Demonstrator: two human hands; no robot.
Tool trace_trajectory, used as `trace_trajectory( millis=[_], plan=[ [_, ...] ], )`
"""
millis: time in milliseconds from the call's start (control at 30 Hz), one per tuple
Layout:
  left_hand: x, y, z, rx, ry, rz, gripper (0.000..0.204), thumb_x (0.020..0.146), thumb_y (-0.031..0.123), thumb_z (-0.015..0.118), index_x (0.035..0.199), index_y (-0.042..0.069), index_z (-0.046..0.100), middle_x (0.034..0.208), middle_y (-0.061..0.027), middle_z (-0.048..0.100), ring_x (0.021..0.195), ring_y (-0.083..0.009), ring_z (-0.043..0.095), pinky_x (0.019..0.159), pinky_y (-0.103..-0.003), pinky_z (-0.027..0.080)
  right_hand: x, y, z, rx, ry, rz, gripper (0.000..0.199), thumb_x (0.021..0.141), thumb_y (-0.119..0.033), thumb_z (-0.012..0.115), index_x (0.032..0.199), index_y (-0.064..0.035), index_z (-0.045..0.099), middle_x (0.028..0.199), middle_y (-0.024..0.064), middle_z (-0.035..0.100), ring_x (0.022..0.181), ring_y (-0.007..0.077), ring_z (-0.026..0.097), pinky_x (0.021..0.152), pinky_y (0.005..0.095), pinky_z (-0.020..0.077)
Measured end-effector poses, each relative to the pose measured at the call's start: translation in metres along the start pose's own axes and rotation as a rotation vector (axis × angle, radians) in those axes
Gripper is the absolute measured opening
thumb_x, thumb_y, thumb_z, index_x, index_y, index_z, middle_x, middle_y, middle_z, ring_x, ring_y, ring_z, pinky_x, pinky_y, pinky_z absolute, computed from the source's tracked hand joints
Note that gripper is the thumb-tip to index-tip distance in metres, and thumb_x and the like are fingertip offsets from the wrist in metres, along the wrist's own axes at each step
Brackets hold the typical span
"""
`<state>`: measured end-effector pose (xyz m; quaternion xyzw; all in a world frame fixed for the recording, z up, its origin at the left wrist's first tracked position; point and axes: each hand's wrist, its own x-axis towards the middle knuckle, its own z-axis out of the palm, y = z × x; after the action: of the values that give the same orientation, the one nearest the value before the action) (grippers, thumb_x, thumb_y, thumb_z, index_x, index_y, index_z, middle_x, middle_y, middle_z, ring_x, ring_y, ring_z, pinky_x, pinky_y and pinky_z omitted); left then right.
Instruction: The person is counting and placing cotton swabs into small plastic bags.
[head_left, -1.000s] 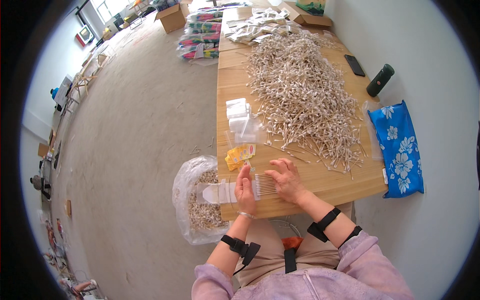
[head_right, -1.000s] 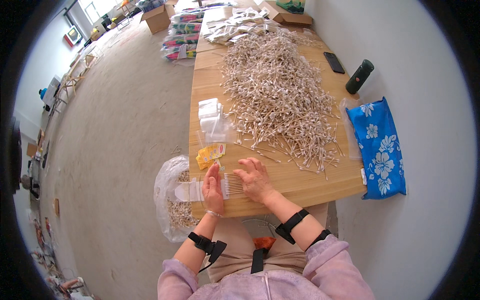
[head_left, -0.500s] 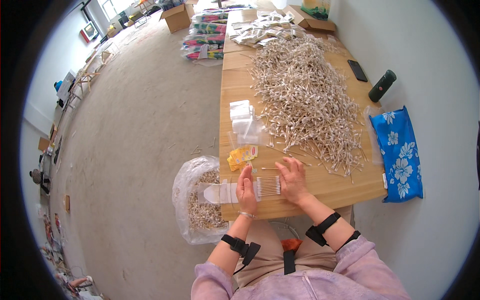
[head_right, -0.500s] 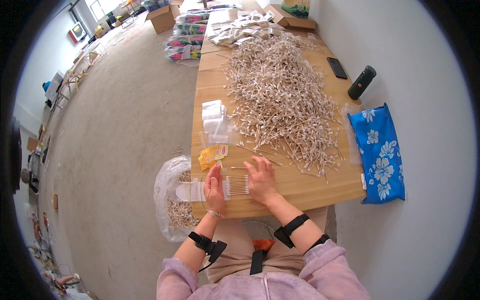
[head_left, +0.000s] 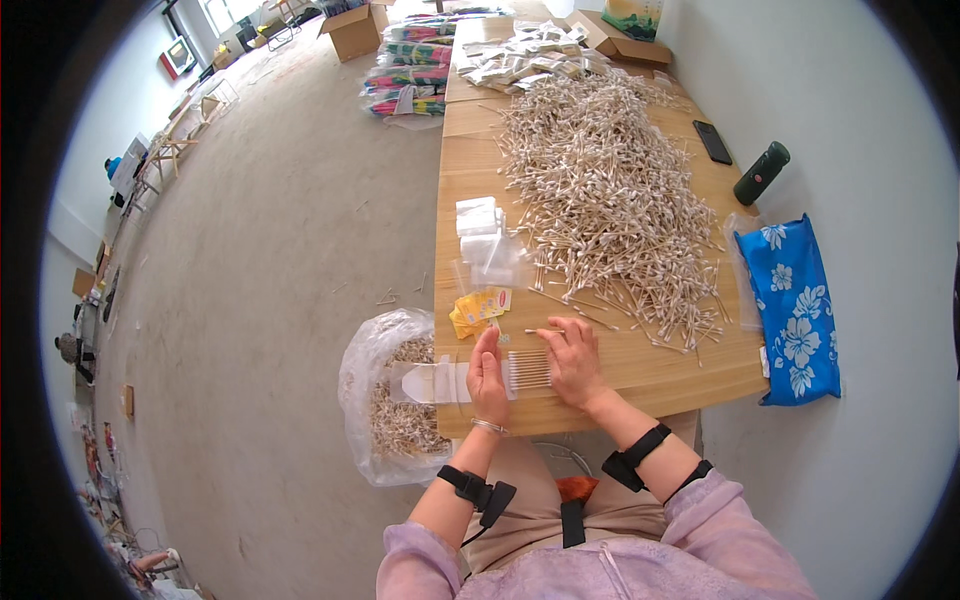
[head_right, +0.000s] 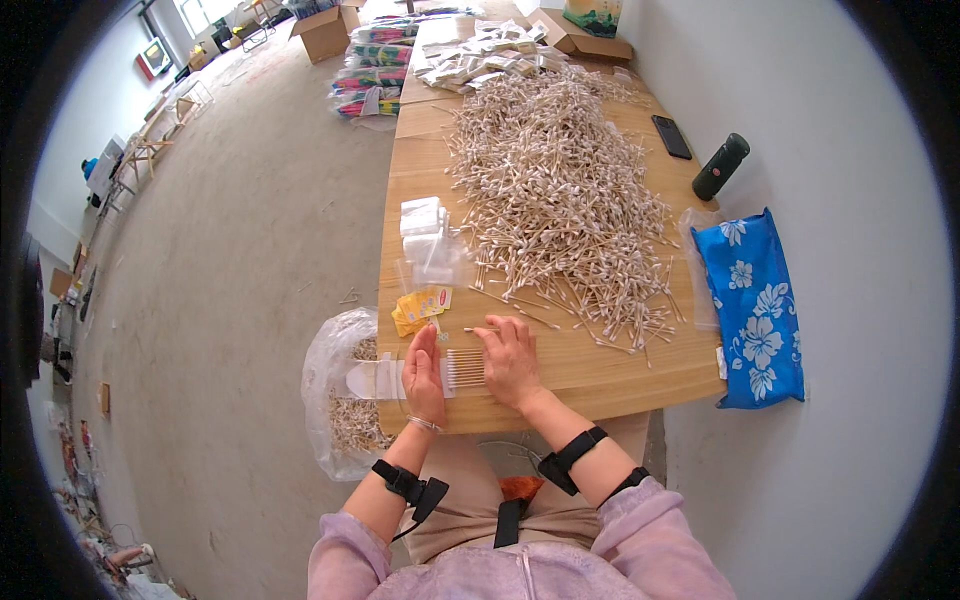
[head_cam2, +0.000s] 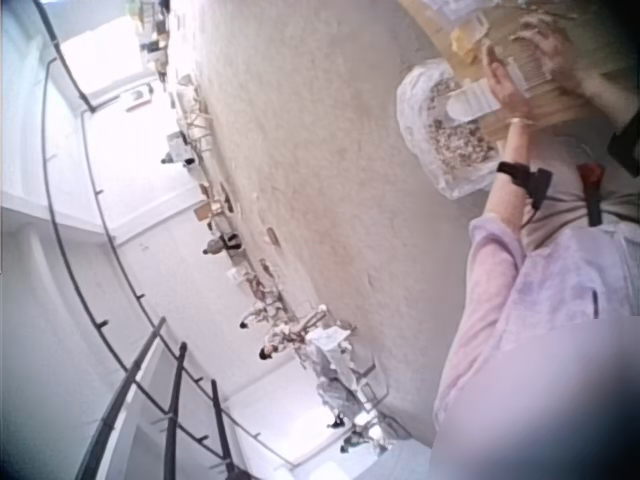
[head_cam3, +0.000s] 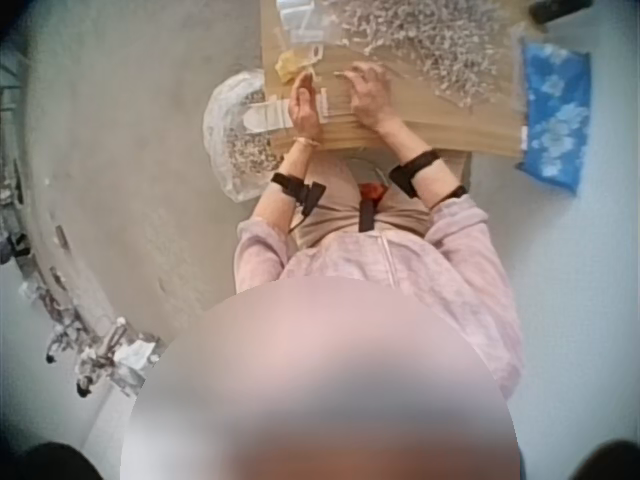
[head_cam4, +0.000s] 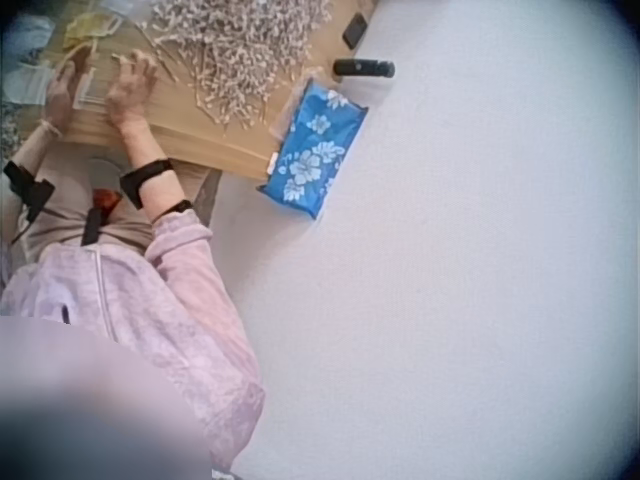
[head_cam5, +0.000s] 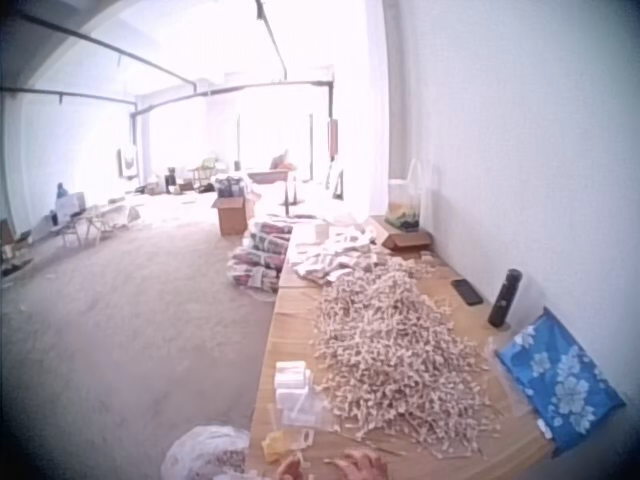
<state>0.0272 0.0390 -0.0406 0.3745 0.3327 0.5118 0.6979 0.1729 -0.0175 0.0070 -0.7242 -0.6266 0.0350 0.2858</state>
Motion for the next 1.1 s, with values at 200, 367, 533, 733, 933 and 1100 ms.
trace_trajectory(
  millis=[200,367,533,733,933,1100],
  plan=[
    [-0.001,0.002,0.007,0.009,-0.022,0.001,0.043,0.102,0.023,0.038,0.138,0.0,0.038,0.141,-0.0107,0.043,0.133,-0.0191,0.038,0.111,-0.033,0.027,-0.023,-0.018,0.018,0.463,0.111,0.137,0.039,0.085,-0.002,0.048,0.124,0.0008,0.049,0.13,0.0156,0.047,0.125,0.032,0.041,0.107,0.0392,0.0289],
    [-0.005,0.004,0.013,0.062,-0.075,0.01,0.044,0.102,0.025,0.038,0.138,-0.001,0.038,0.14,-0.0114,0.043,0.133,-0.0202,0.038,0.111,-0.033,0.027,-0.019,-0.023,0.028,0.826,0.178,0.323,0.045,0.089,-0.002,0.04,0.133,0.0028,0.04,0.143,0.017,0.038,0.138,0.0291,0.028,0.113,0.0363,0.0204],
    [-0.005,0.004,0.012,0.065,-0.1,0.025,0.044,0.102,0.024,0.037,0.137,-0.002,0.039,0.139,-0.0129,0.044,0.132,-0.0206,0.039,0.111,-0.033,0.027,-0.018,-0.019,0.028,0.808,0.227,0.361,0.048,0.087,-0.003,0.043,0.134,0.0037,0.039,0.143,0.0205,0.037,0.139,0.0333,0.026,0.114,0.0389,0.0201],
    [-0.008,0.004,0.008,0.084,-0.086,0.01,0.048,0.102,0.029,0.035,0.138,-0.003,0.035,0.142,-0.0137,0.041,0.134,-0.0207,0.036,0.112,-0.034,0.026,-0.034,-0.019,0.017,0.057,-0.146,0.043,0.062,0.089,-0.02,0.051,0.14,0.0066,0.028,0.147,0.0248,0.026,0.14,0.0363,0.019,0.115,0.0447,0.015],
    [-0.01,0.007,0.011,0.075,-0.095,-0.013,0.049,0.102,0.031,0.035,0.138,-0.003,0.035,0.142,-0.0137,0.04,0.134,-0.0218,0.034,0.113,-0.034,0.023,-0.04,-0.028,0.015,-0.155,-0.291,-0.068,0.081,0.086,-0.041,0.056,0.14,0.0093,0.024,0.149,0.0261,0.019,0.142,0.0369,0.014,0.116,0.0461,0.0114],
    [-0.006,0.008,0.009,0.078,-0.11,-0.029,0.048,0.102,0.03,0.036,0.137,-0.003,0.037,0.142,-0.0134,0.04,0.134,-0.0227,0.035,0.113,-0.034,0.024,-0.042,-0.029,0.023,-0.147,-0.236,-0.041,0.086,0.085,-0.047,0.056,0.141,0.0094,0.023,0.149,0.0269,0.018,0.142,0.0373,0.013,0.116,0.0457,0.0102]
  ],
)
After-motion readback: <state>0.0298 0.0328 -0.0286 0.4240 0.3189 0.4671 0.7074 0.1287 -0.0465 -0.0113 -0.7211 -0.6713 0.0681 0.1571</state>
